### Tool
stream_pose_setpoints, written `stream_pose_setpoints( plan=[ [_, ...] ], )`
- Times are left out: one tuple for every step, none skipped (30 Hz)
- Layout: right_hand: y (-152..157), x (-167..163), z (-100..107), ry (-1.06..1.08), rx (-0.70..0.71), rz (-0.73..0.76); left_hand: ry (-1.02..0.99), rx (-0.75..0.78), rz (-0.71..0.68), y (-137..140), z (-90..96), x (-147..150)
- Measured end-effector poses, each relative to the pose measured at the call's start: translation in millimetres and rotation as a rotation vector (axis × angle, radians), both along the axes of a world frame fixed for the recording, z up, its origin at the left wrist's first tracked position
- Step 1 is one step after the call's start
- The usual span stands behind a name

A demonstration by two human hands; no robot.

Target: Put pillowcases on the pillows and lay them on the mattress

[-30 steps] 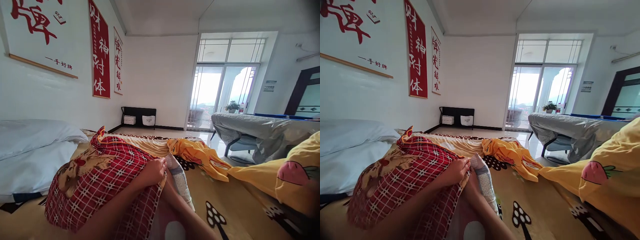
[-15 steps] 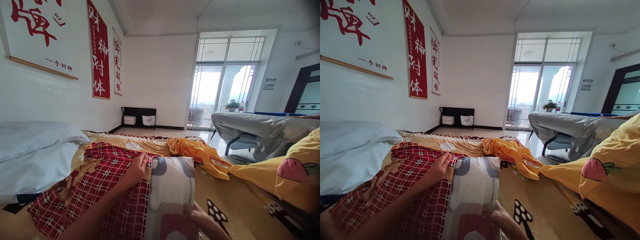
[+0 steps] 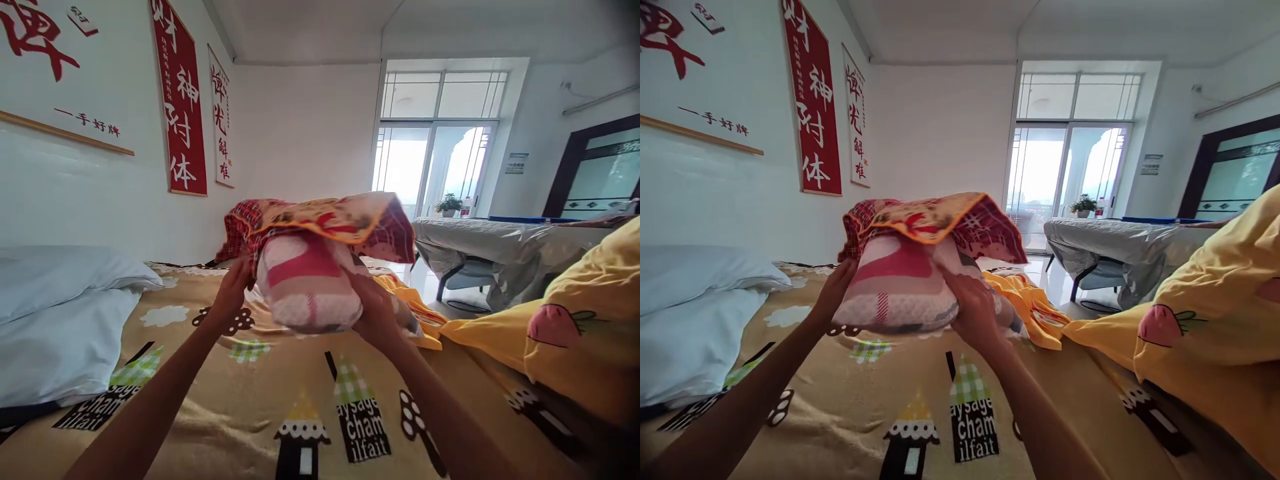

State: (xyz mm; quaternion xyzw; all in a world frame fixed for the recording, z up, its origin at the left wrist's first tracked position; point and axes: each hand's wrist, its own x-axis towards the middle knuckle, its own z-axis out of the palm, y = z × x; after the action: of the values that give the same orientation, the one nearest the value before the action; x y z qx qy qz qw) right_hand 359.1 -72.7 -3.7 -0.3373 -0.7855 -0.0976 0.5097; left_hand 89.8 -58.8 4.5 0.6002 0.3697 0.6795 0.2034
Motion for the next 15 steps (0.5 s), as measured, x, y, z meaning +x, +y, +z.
stream_pose_setpoints(
  plan=[
    [3,-4,-2,-0.133,0.029,-0.007,0.03,-0.124,0.049,2,-23.3,-17],
    [3,-10,-11,-0.269,0.052,-0.021,0.066,-0.254,0.072,2,-48.0,-33],
    [2,-18,-27,-0.393,0.066,-0.033,0.093,-0.342,0.106,0,-73.0,-49],
    [-2,-28,-50,-0.485,0.072,-0.038,0.101,-0.376,0.131,-4,-97.2,-63],
    [-6,-39,-78,-0.563,0.053,-0.039,0.107,-0.391,0.159,-10,-119.9,-76],
    [-10,-49,-109,-0.62,0.047,-0.022,0.129,-0.387,0.181,-17,-140.5,-88],
    [-14,-59,-139,-0.647,0.034,-0.005,0.155,-0.388,0.194,-26,-158.5,-98],
    [-18,-67,-167,-0.683,0.002,0.03,0.195,-0.392,0.201,-35,-173.7,-107],
    [-22,-72,-188,-0.703,-0.042,0.034,0.25,-0.402,0.201,-44,-185.6,-112],
    [-25,-74,-202,-0.721,-0.098,0.05,0.31,-0.415,0.2,-52,-194.3,-115],
    [-28,-73,-206,-0.735,-0.164,0.081,0.368,-0.421,0.201,-58,-199.6,-116],
    [-30,-70,-203,-0.739,-0.239,0.125,0.415,-0.41,0.211,-62,-201.8,-113],
    [-32,-65,-192,-0.741,-0.323,0.193,0.439,-0.384,0.234,-63,-201.3,-108],
    [-33,-59,-177,-0.733,-0.415,0.269,0.441,-0.349,0.271,-61,-198.6,-103],
    [-33,-52,-160,-0.704,-0.497,0.318,0.423,-0.315,0.321,-56,-194.6,-96]
  ],
)
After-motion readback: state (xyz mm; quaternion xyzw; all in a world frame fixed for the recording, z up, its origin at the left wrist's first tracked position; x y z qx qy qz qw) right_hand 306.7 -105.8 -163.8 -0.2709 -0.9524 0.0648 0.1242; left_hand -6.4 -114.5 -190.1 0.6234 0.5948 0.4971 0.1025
